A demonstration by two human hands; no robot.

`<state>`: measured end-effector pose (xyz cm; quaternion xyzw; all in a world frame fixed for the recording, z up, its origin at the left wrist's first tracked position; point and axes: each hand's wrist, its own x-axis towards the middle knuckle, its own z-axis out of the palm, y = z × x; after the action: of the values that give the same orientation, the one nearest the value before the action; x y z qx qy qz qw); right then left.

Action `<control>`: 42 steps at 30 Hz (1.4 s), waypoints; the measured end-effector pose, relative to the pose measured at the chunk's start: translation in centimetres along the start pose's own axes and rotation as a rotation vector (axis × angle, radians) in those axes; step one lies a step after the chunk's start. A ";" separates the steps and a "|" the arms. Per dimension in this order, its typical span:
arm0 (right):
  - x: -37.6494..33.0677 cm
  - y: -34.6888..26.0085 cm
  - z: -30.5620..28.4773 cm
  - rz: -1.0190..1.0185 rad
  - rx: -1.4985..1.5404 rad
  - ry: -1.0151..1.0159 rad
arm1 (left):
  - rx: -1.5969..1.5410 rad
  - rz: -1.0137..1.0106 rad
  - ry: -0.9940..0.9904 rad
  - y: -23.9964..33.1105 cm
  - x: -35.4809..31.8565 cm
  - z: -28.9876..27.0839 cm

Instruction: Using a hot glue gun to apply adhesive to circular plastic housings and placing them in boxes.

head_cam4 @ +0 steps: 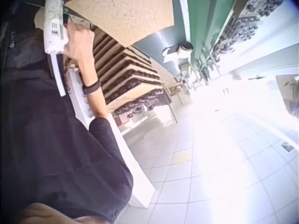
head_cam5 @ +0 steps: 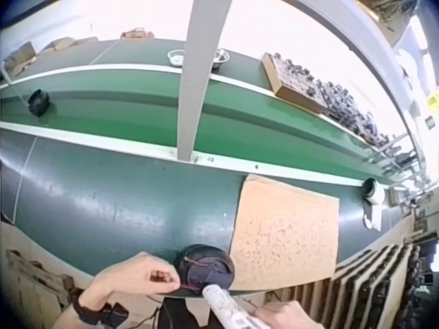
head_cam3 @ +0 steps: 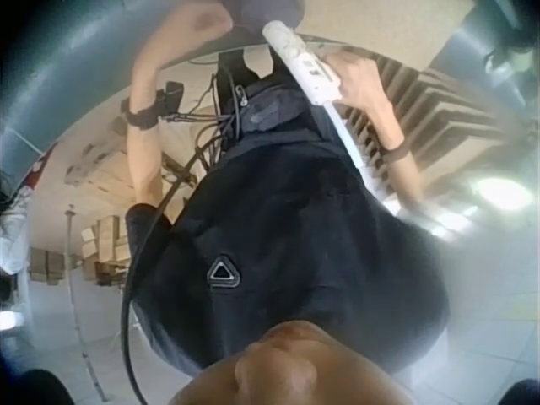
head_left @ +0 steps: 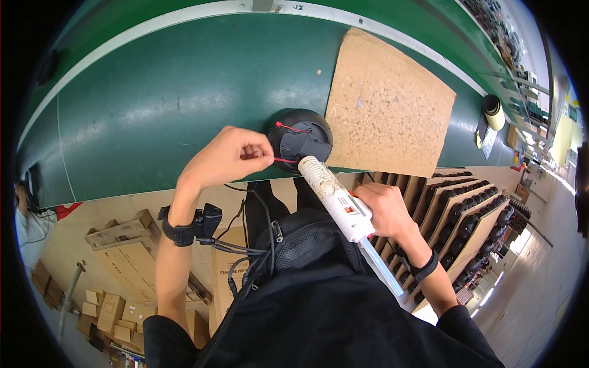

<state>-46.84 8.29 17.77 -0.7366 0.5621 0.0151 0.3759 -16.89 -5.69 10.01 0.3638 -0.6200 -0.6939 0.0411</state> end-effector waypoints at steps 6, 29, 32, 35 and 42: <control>-0.1 0.6 0.5 -0.009 0.025 -0.006 | 0.000 -0.009 -0.015 -1.5 -1.0 0.5; 2.0 -3.5 -5.9 0.191 0.158 -0.130 | 0.372 0.263 0.143 -3.4 1.8 2.5; 0.2 -1.9 -5.8 0.293 0.341 -0.070 | 0.406 0.385 0.206 -4.1 2.7 2.6; -1.4 -0.6 -5.6 0.371 0.446 0.036 | 0.325 0.305 0.161 -4.4 2.6 2.6; -1.5 11.4 1.7 0.632 0.234 0.569 | 0.341 0.227 0.237 -4.3 0.5 1.2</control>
<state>-56.26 9.49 11.06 -0.4556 0.8389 -0.1379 0.2639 -16.27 -3.95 5.92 0.3724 -0.7561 -0.5224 0.1293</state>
